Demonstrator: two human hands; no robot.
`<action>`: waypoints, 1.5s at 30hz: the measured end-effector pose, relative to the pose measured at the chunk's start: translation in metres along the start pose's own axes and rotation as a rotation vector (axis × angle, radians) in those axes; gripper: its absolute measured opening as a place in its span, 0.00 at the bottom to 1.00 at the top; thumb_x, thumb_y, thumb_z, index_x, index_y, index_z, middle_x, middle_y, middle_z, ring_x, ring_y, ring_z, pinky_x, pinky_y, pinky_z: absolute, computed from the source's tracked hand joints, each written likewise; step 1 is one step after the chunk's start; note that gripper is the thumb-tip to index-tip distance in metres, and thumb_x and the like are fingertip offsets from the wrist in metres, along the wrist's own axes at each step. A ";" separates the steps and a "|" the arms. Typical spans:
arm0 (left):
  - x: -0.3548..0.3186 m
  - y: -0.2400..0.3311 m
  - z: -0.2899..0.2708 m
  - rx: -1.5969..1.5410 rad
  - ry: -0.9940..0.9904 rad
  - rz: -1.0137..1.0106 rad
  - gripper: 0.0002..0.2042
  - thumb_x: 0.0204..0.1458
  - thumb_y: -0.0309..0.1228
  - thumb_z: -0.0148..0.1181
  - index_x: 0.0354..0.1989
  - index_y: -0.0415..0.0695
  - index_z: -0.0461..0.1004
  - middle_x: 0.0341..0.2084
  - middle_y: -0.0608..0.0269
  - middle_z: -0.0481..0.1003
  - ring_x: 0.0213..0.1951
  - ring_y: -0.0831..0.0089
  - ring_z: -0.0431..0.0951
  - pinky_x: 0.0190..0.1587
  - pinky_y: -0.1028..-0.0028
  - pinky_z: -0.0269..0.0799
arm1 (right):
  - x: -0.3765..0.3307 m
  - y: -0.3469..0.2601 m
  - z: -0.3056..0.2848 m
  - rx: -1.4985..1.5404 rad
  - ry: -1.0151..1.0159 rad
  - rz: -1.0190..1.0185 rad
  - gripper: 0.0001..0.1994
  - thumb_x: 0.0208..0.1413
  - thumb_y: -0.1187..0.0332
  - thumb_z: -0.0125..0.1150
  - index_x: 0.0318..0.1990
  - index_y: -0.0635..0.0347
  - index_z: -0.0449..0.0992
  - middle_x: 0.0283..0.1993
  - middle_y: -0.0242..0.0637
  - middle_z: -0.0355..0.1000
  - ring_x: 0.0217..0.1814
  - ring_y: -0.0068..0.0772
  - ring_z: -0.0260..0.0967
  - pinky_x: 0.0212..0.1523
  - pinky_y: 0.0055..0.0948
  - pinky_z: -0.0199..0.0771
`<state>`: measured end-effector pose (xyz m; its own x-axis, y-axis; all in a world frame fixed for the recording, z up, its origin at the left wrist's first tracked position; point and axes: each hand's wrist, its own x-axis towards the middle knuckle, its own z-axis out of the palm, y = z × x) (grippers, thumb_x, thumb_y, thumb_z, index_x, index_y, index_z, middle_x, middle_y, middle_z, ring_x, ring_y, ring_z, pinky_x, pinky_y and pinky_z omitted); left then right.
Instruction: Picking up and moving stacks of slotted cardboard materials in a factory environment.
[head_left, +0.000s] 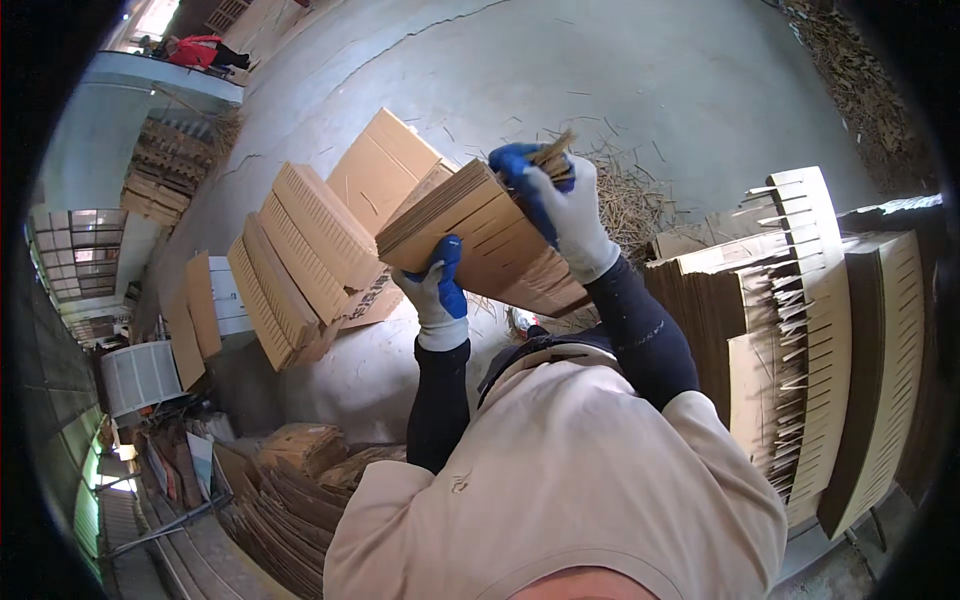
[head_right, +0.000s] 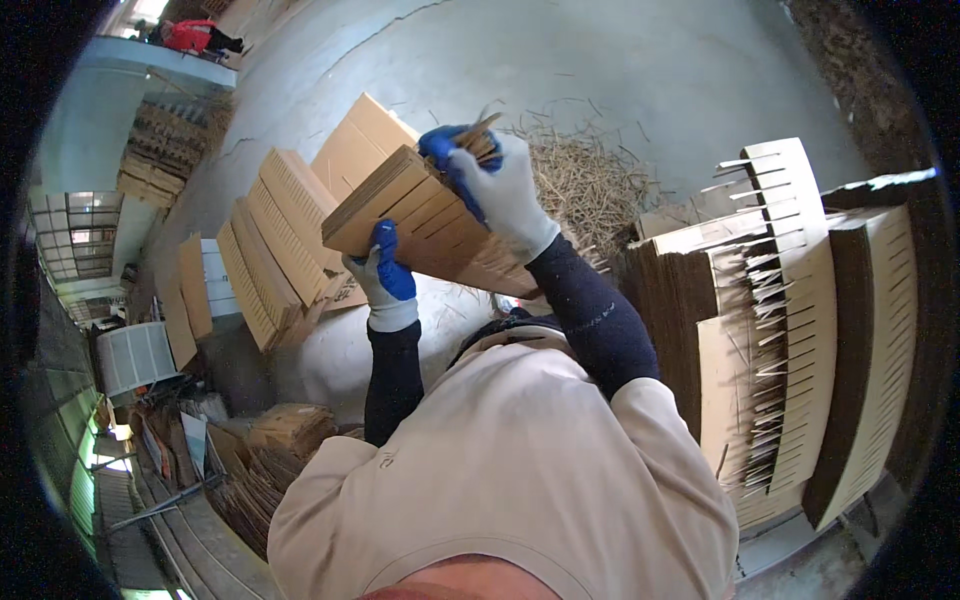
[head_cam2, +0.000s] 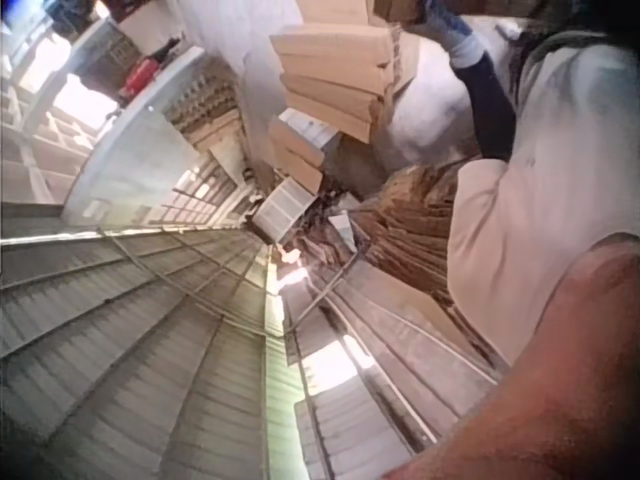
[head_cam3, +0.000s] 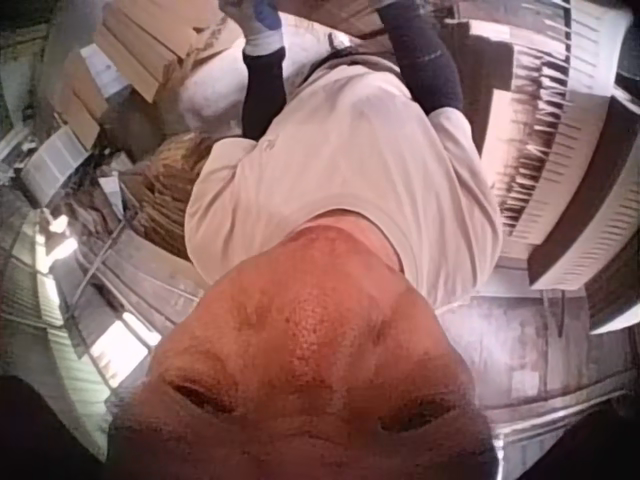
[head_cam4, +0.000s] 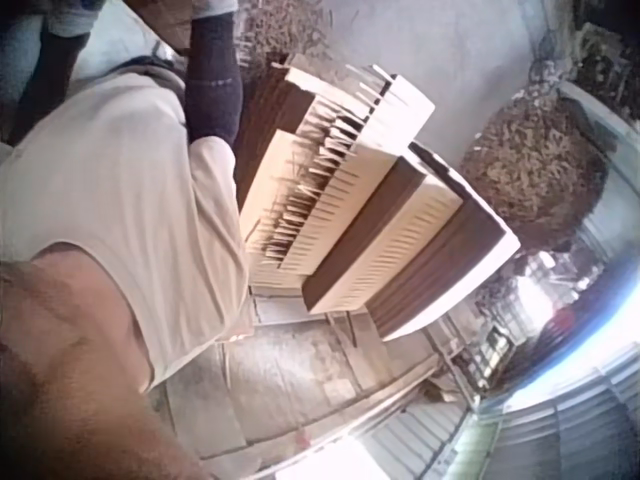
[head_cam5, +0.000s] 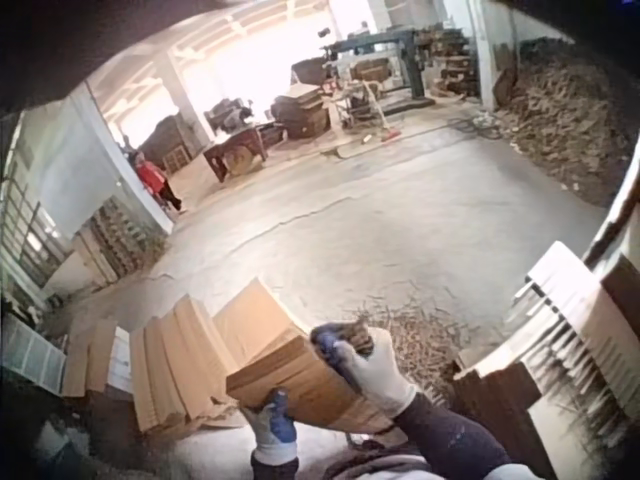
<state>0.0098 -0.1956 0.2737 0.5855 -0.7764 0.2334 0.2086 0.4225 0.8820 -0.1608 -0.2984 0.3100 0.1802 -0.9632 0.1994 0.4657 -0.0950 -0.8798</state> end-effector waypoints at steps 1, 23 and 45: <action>-0.001 0.000 -0.001 0.001 -0.025 -0.002 0.19 0.49 0.25 0.67 0.50 0.37 0.71 0.43 0.56 0.76 0.41 0.69 0.79 0.48 0.68 0.77 | 0.001 0.003 0.000 0.049 0.064 0.041 0.13 0.62 0.67 0.59 0.49 0.67 0.78 0.40 0.37 0.79 0.39 0.21 0.75 0.40 0.22 0.76; 0.002 0.009 -0.008 0.066 0.123 0.045 0.20 0.45 0.27 0.68 0.46 0.31 0.71 0.38 0.54 0.77 0.36 0.70 0.80 0.42 0.72 0.79 | -0.020 0.003 0.009 -0.019 -0.132 -0.014 0.11 0.60 0.72 0.62 0.46 0.69 0.80 0.37 0.34 0.80 0.39 0.22 0.76 0.44 0.22 0.76; 0.025 0.009 -0.001 0.082 0.082 0.002 0.20 0.47 0.27 0.69 0.49 0.36 0.73 0.42 0.59 0.77 0.41 0.70 0.78 0.47 0.70 0.75 | -0.010 0.010 -0.061 -0.162 -0.302 0.076 0.26 0.59 0.64 0.59 0.61 0.70 0.67 0.57 0.40 0.72 0.58 0.29 0.68 0.63 0.30 0.64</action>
<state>0.0271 -0.2108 0.2870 0.6486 -0.7333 0.2040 0.1444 0.3817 0.9129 -0.2102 -0.3048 0.2728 0.4680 -0.8538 0.2281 0.3016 -0.0883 -0.9493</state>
